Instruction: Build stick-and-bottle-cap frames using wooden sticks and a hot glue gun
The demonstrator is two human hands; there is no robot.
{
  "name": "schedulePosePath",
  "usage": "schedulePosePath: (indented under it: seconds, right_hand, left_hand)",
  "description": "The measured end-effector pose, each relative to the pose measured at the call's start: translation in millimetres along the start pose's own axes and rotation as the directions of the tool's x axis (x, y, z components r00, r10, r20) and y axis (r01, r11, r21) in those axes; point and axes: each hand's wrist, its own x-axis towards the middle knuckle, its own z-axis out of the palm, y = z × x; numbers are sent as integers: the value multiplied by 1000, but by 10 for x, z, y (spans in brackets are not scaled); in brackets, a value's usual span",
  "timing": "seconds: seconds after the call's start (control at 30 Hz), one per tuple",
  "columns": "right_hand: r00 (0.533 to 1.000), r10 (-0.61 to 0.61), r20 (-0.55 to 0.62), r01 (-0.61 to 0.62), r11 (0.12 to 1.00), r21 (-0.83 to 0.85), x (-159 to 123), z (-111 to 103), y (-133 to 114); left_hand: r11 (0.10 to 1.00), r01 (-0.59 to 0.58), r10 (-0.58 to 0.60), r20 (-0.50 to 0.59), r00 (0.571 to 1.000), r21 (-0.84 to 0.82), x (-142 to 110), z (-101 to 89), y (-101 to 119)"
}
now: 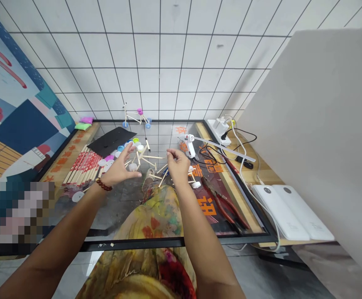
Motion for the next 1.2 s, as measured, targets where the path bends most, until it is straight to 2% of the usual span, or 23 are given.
schedulePosePath:
  seconds: [0.1, 0.2, 0.37, 0.43, 0.53, 0.63, 0.7, 0.77, 0.87, 0.93, 1.0, 1.1, 1.2]
  right_hand:
    - [999, 29, -36, -28, 999, 30, 69, -76, 11]
    - [997, 52, -61, -48, 997, 64, 102, -120, 14]
    - [998, 48, -36, -46, 998, 38, 84, -101, 16]
    - [999, 47, -25, -46, 998, 34, 74, -86, 20]
    - [998, 55, -19, -54, 998, 33, 63, -71, 22]
    - [998, 59, -14, -59, 998, 23, 56, -65, 18]
    - [998, 59, -6, -59, 998, 17, 53, -63, 18]
    - [998, 56, 1, -56, 998, 16, 52, -62, 25]
    - [999, 44, 1, -44, 999, 16, 51, -58, 40]
    - [999, 41, -2, -41, 999, 14, 51, -53, 50]
    - [999, 47, -2, -47, 999, 11, 50, -46, 56]
    - [999, 48, -6, -48, 999, 9, 45, -34, 63]
    - [999, 37, -5, -37, 999, 9, 35, -24, 71]
  left_hand:
    - [991, 22, -12, 83, 996, -129, 12, -153, -19]
    - [975, 36, -13, 106, 994, -220, 22, -220, -55]
    - [963, 85, -98, -39, 994, -256, 52, -236, -132]
    - [975, 135, -150, -74, 986, -174, 50, -280, -145]
    - [975, 191, -189, -33, 982, 115, 14, -385, -135]
    - [887, 156, -188, 32, 982, 434, -32, -443, -126]
    - [800, 140, -194, 31, 980, 583, -52, -443, -143]
    - [727, 154, -204, -4, 979, 670, -59, -443, -174]
    - [680, 196, -163, -115, 980, 706, -54, -480, -191]
    - [694, 224, -110, -207, 972, 684, -42, -503, -148]
    - [758, 211, -69, -247, 967, 617, -26, -485, -64]
    - [900, 118, -37, -196, 980, 419, -10, -358, 74]
    - [971, 60, -35, -109, 993, 233, -11, -178, 131]
